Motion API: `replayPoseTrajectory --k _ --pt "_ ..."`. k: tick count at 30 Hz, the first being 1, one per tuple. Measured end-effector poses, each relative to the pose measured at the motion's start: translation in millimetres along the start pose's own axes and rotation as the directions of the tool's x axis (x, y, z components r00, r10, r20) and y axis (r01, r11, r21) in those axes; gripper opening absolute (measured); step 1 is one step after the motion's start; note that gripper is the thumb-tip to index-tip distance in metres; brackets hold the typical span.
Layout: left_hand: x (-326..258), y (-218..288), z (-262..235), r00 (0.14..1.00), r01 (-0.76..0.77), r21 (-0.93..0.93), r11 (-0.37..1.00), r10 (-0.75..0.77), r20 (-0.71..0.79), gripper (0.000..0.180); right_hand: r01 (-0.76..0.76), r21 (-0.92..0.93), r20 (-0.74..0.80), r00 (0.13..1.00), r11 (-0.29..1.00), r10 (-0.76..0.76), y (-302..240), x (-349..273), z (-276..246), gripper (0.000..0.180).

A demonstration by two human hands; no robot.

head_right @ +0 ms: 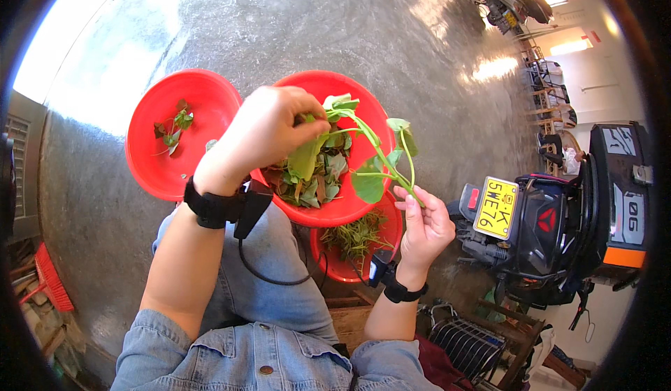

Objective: The person picks up stems of leafy greens, plucks individual leaves by hand, and sorts them into one red bowl while placing the bare stems into a second red bowl.

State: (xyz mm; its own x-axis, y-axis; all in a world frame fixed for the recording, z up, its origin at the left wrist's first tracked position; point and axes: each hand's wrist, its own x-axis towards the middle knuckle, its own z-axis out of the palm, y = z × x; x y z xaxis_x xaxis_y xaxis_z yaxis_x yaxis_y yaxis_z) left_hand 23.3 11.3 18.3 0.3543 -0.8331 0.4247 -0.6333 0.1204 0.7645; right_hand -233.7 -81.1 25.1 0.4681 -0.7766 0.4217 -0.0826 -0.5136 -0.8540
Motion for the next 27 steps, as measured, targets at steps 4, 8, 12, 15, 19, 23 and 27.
replayPoseTrajectory --k 4,8,12,15,19,23,27 --pt "-2 1 12 0.996 -0.087 0.114 0.990 0.082 0.046 0.014 -0.008 0.035 -0.004 1.000 0.999 0.008 -9 -1 11 0.014" --pt "-1 -3 14 0.997 -0.079 0.145 0.986 0.076 0.028 0.013 0.007 0.009 0.027 1.000 1.000 -0.008 -11 -4 18 0.014" --pt "3 5 8 0.902 0.349 -0.517 0.781 -0.430 -0.041 0.014 0.071 -0.134 0.102 0.993 0.988 -0.058 -8 -11 28 0.014" --pt "1 1 18 0.819 0.358 -0.866 0.349 -0.563 0.112 0.013 0.229 -0.266 0.148 0.970 0.936 -0.195 -13 -13 42 0.012" --pt "-1 -7 32 0.672 0.202 -0.979 -0.017 -0.725 0.151 0.013 0.436 -0.374 0.273 0.895 0.819 -0.352 -22 -14 55 0.014" --pt "3 -20 7 0.663 0.240 -0.905 0.351 -0.741 -0.112 0.014 0.398 -0.417 0.251 0.915 0.817 -0.317 -21 -18 47 0.015" --pt "6 -12 -3 0.757 0.181 -0.765 0.618 -0.584 -0.293 0.015 0.360 -0.428 0.242 0.929 0.829 -0.279 -14 -11 27 0.015"
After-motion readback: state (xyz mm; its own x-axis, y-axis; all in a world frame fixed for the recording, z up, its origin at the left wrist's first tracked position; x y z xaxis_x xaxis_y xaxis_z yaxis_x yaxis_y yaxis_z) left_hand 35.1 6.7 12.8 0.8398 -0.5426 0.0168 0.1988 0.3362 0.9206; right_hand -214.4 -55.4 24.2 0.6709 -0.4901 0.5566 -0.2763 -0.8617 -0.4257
